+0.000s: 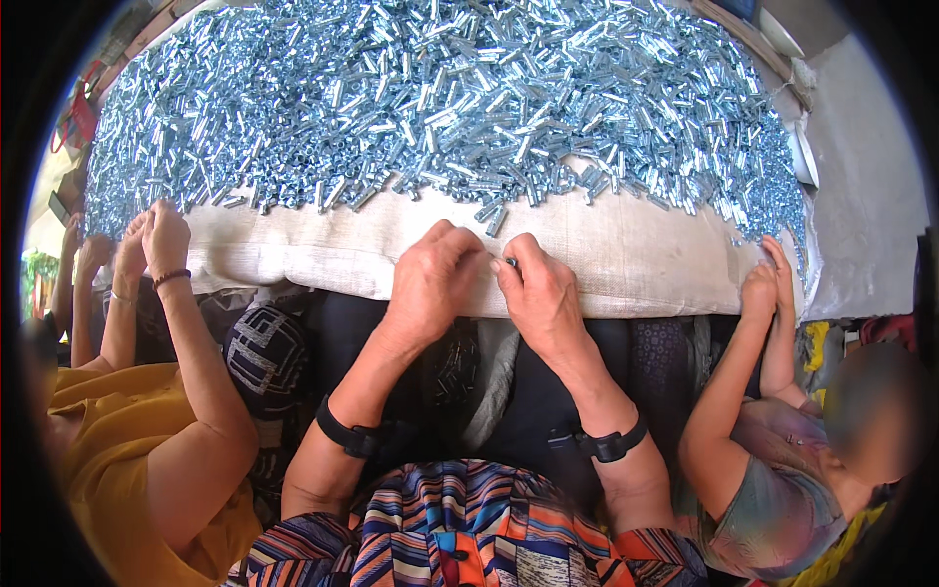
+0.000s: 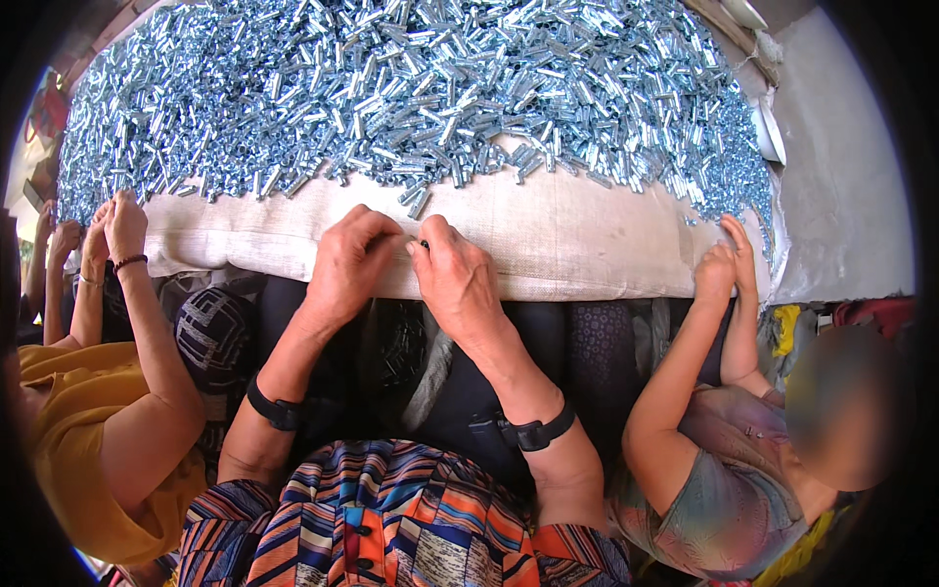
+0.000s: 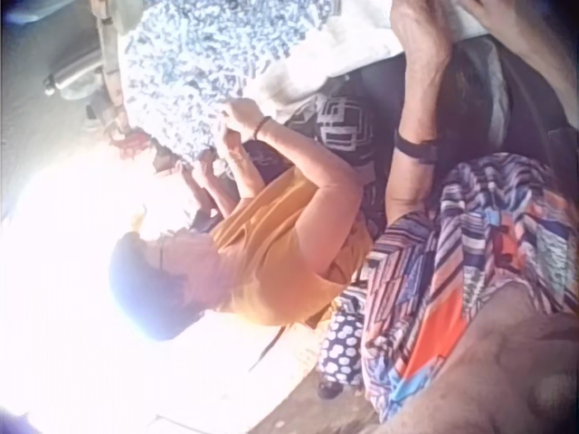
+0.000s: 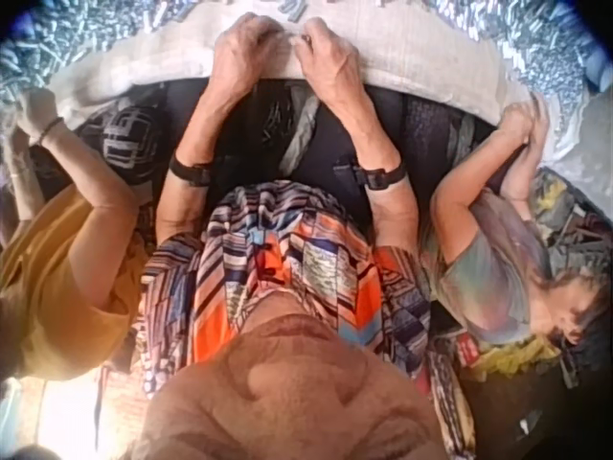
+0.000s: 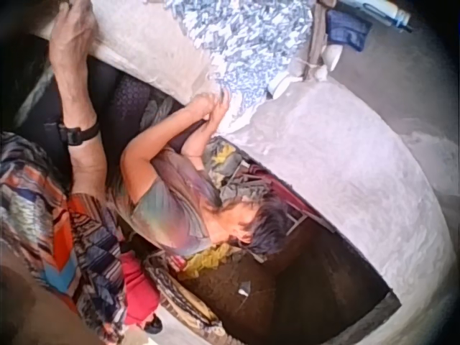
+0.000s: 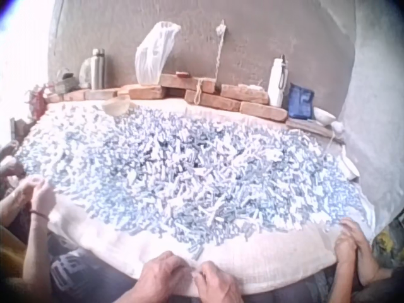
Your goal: Assemble small metal hardware components by hand while sitting at a table.
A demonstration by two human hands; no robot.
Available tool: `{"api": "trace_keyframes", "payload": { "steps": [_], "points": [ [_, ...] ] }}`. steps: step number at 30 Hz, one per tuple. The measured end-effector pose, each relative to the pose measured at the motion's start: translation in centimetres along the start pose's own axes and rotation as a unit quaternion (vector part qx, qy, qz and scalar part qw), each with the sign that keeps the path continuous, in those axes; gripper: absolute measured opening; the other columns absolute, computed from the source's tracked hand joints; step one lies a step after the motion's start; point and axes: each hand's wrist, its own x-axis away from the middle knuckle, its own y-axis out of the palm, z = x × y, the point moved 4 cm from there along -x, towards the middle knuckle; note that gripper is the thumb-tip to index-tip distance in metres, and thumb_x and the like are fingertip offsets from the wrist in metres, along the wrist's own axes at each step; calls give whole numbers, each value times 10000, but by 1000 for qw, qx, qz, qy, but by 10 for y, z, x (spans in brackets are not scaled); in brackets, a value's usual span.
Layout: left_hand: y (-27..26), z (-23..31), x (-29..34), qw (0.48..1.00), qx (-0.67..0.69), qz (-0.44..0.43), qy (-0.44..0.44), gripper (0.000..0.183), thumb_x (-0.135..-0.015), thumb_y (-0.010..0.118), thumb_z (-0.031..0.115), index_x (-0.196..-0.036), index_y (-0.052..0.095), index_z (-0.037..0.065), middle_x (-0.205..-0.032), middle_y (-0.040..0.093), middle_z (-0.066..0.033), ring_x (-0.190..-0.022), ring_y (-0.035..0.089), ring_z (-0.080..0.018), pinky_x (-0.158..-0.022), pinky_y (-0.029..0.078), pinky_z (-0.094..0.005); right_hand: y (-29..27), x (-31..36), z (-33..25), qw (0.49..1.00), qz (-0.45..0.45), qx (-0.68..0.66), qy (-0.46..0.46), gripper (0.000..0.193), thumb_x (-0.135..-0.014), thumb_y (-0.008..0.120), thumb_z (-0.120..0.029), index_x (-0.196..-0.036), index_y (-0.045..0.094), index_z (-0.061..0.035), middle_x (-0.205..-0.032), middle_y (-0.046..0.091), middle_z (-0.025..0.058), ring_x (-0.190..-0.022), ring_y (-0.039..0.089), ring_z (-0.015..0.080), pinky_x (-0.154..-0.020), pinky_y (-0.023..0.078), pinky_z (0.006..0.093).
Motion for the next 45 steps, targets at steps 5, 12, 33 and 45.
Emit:
{"api": "trace_keyframes", "payload": {
  "steps": [5, 12, 33, 45],
  "points": [
    [-21, -28, -17, 992, -82, 87, -25, 96, -784, 643, 24, -876, 651, 1, -810, 614, -139, -729, 630, -275, -657, 482, -352, -8, -3, 3, 989, -70, -66, 111, 191, -853, 644, -88, -821, 477, -2, -645, 590, 168, -593, 610, 350, -560, 481, 396],
    [-11, -33, -36, 971, -206, 100, -67, 192, -801, 682, 195, -928, 650, 54, -861, 627, -110, -762, 636, -302, -666, 488, -405, -10, -4, 2, 982, -113, -101, 114, 216, -833, 708, -159, -844, 573, 8, -665, 629, 150, -600, 648, 256, -570, 501, 343],
    [-19, -41, -37, 991, 49, 78, -98, 169, -860, 580, 77, -994, 652, 4, -761, 600, -35, -653, 542, -89, -606, 452, -253, -14, -13, 24, 966, -32, -183, 180, 120, -828, 655, -19, -929, 594, 2, -755, 637, 69, -676, 597, 133, -629, 473, 273],
    [1, 5, -1, 843, 495, -100, -185, 132, -904, 591, 86, -1001, 588, -4, -831, 639, -55, -706, 587, -87, -668, 485, -230, -28, 4, 4, 913, -45, -374, 156, 100, -891, 613, 6, -986, 641, -3, -770, 591, -30, -685, 508, 25, -615, 421, 185]
  ]
}}
